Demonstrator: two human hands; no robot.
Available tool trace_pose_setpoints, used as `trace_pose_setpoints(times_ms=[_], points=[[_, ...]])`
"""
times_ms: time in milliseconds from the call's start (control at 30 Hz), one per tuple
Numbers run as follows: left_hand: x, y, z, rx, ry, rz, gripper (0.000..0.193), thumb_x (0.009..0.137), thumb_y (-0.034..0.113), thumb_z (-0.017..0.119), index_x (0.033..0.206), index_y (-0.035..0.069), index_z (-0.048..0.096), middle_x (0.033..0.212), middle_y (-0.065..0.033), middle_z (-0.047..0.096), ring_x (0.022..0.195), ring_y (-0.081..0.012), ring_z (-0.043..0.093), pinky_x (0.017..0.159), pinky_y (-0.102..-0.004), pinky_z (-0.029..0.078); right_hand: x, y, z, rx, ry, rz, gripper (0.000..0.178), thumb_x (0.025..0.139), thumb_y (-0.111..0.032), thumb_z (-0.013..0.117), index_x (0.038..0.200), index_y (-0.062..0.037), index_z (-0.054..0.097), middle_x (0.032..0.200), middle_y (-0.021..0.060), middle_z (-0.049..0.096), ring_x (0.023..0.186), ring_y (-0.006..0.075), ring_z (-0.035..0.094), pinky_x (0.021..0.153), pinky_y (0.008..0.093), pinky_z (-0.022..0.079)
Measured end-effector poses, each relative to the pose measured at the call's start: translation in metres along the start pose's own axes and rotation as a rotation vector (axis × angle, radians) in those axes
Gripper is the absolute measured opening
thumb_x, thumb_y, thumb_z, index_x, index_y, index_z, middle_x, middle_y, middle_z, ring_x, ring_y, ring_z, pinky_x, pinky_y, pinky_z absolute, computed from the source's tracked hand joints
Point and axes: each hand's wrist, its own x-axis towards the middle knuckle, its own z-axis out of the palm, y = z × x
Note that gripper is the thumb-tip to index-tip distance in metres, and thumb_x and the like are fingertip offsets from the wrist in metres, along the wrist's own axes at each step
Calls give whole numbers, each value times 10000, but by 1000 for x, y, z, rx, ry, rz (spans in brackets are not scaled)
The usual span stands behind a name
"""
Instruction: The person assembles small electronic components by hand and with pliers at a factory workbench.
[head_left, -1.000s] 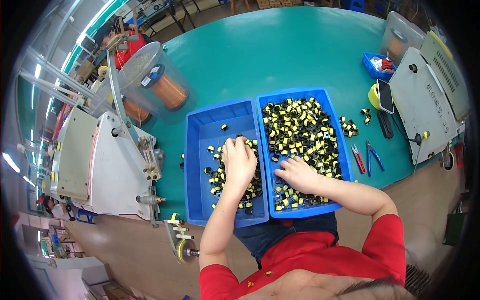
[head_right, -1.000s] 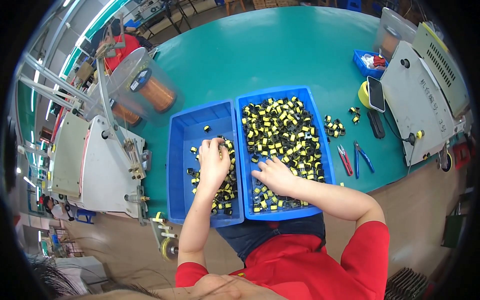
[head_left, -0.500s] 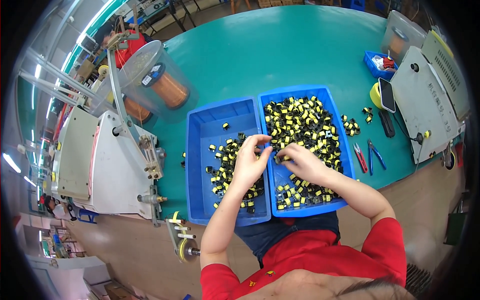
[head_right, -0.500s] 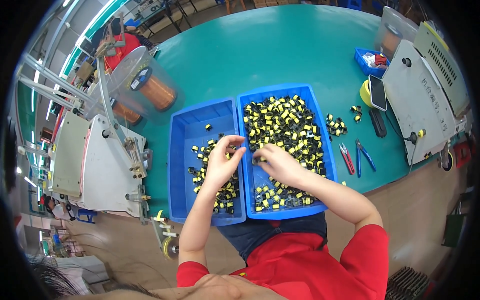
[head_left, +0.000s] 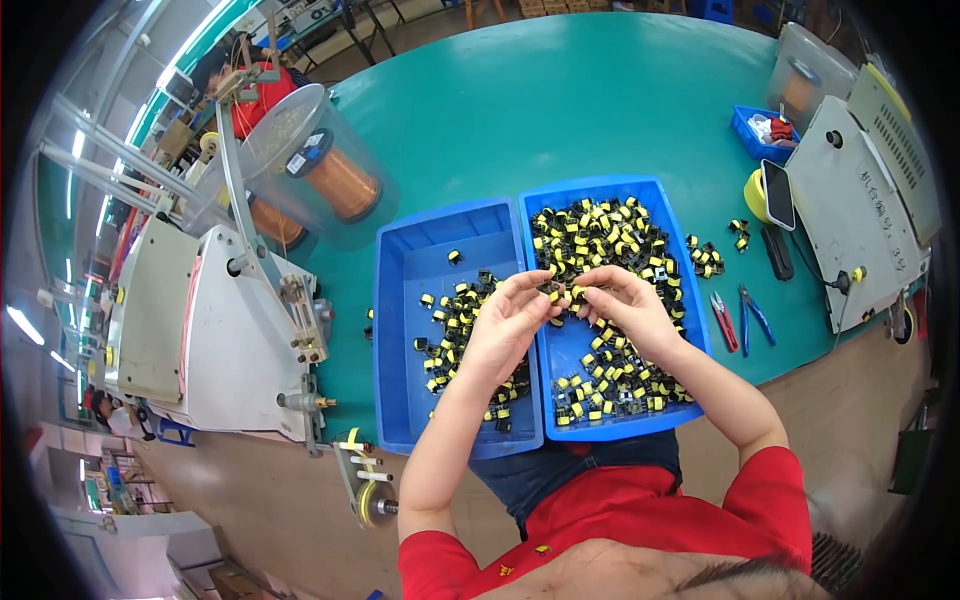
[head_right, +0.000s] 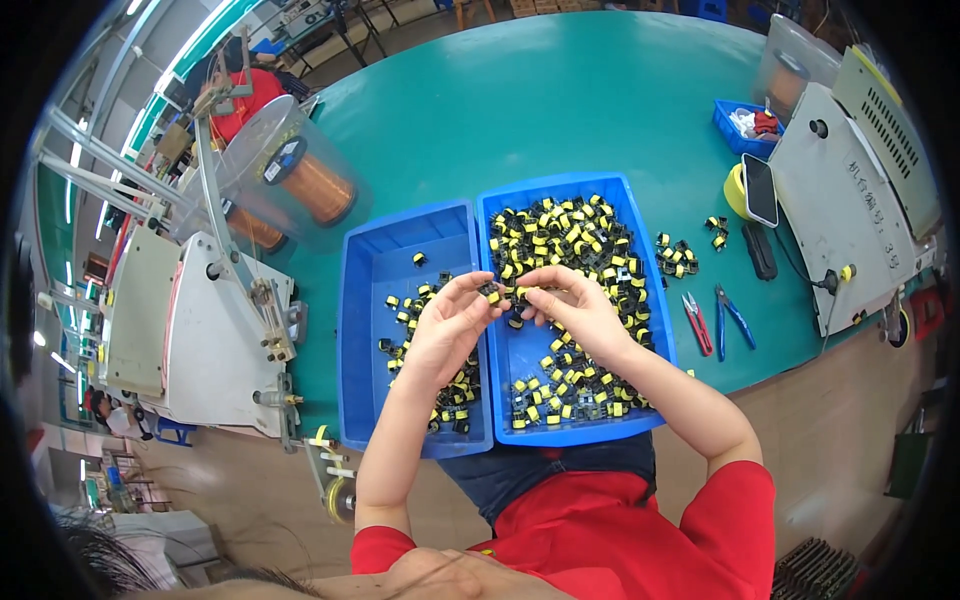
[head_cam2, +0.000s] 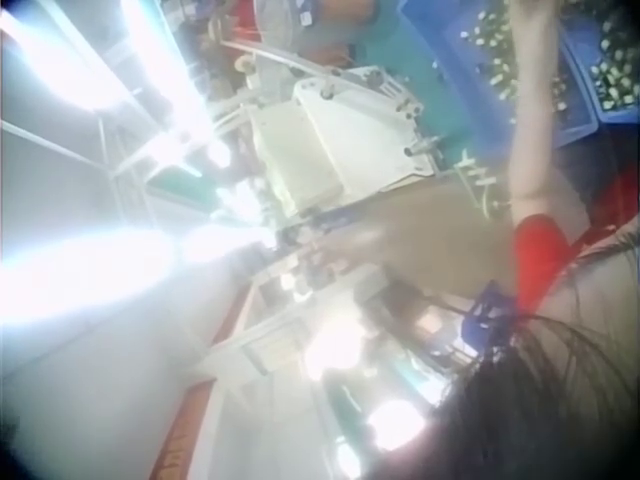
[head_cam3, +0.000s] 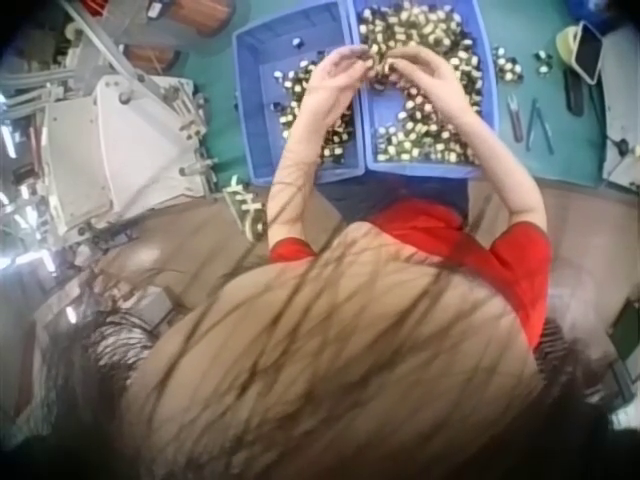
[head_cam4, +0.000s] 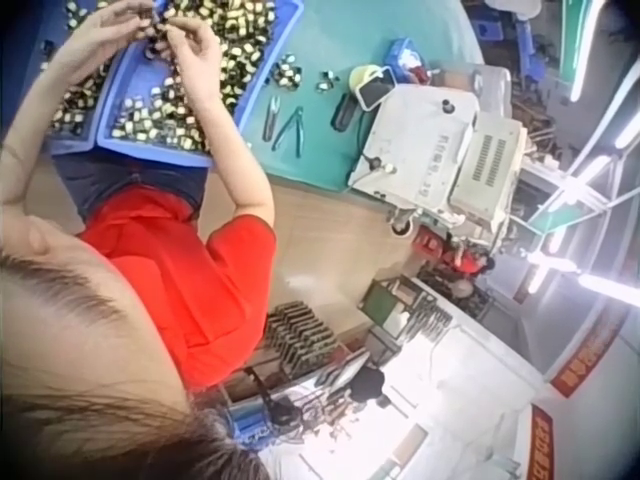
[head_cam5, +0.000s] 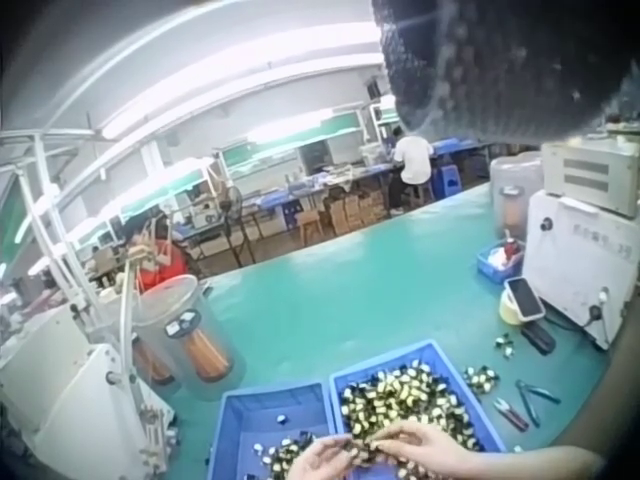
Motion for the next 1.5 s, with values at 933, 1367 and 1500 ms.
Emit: trace_pose_setpoints(times_ms=[933, 1367, 1500], points=[[2, -3, -2, 260, 68, 130, 368, 879, 165, 593, 1185, -2, 474, 987, -73, 561, 724, -90, 477, 616, -211, 380, -16, 27, 3, -1148, -684, -195, 349, 703, -271, 687, 1002, -125, 582, 1095, 83, 509, 1135, 271, 407, 938, 403, 337], [1, -6, -3, 89, -28, 65, 336, 863, 109, 604, 1157, -10, 496, 969, -79, 569, 807, -131, 533, 691, -237, 428, -14, 34, 1, -1440, -738, -214, 529, 641, -233, 674, 1122, -95, 504, 1003, 69, 533, 1042, 220, 482, 907, 420, 332], [0, -7, 3, 311, 32, 123, 372, 841, 45, 611, 1186, -11, 485, 991, -74, 567, 815, -110, 529, 696, -219, 426, -19, 34, 2, -1508, -707, -205, 594, 638, -273, 686, 1165, -89, 484, 1049, 83, 520, 1068, 237, 470, 916, 444, 333]])
